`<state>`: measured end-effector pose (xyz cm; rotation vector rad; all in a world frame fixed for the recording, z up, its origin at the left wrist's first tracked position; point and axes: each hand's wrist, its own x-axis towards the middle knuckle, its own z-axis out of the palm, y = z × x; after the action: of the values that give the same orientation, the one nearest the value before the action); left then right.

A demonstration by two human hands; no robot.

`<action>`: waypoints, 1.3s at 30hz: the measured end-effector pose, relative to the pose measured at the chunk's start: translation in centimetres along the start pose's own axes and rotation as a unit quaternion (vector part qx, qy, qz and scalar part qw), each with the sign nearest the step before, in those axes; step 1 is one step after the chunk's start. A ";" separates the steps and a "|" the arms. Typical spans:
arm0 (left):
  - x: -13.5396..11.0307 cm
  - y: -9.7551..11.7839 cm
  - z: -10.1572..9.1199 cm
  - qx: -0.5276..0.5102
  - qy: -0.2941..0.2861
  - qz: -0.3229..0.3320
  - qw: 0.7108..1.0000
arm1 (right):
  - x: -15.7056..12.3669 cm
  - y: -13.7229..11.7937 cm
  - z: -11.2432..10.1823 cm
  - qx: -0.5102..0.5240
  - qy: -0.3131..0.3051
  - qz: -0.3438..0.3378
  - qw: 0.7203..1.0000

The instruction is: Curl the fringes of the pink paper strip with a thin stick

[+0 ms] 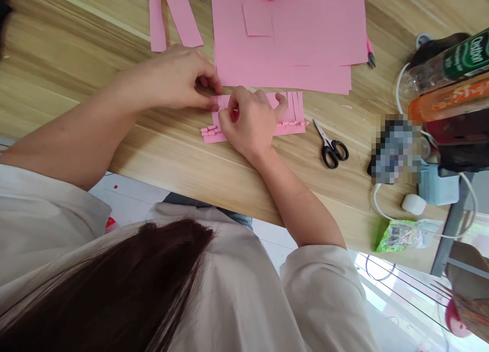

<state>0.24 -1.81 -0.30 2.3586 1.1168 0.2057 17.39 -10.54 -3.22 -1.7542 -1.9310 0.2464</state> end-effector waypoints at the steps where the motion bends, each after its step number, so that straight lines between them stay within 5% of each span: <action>1: 0.0 -0.1 0.0 -0.007 0.007 -0.001 1.000 | 0.0 0.1 0.0 -0.002 -0.005 0.000 1.000; 14: -0.3 0.6 -0.5 -0.011 0.006 0.011 1.000 | 0.2 0.2 0.3 -0.002 -0.024 0.015 1.000; 21: -0.9 1.4 -1.2 -0.110 -0.011 -0.014 0.994 | 0.0 -0.5 0.1 -0.026 0.002 0.031 0.999; 29: -0.7 1.8 -0.6 -0.163 0.047 -0.062 0.984 | 0.0 -0.3 -0.1 -0.016 0.000 0.022 1.000; 39: -0.6 1.4 0.0 -0.229 0.028 -0.010 0.973 | 0.0 0.2 0.2 0.008 0.013 0.005 1.000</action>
<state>0.75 -2.99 0.47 1.9391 0.9924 0.4713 17.49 -10.52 -3.45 -1.7477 -1.8977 0.2406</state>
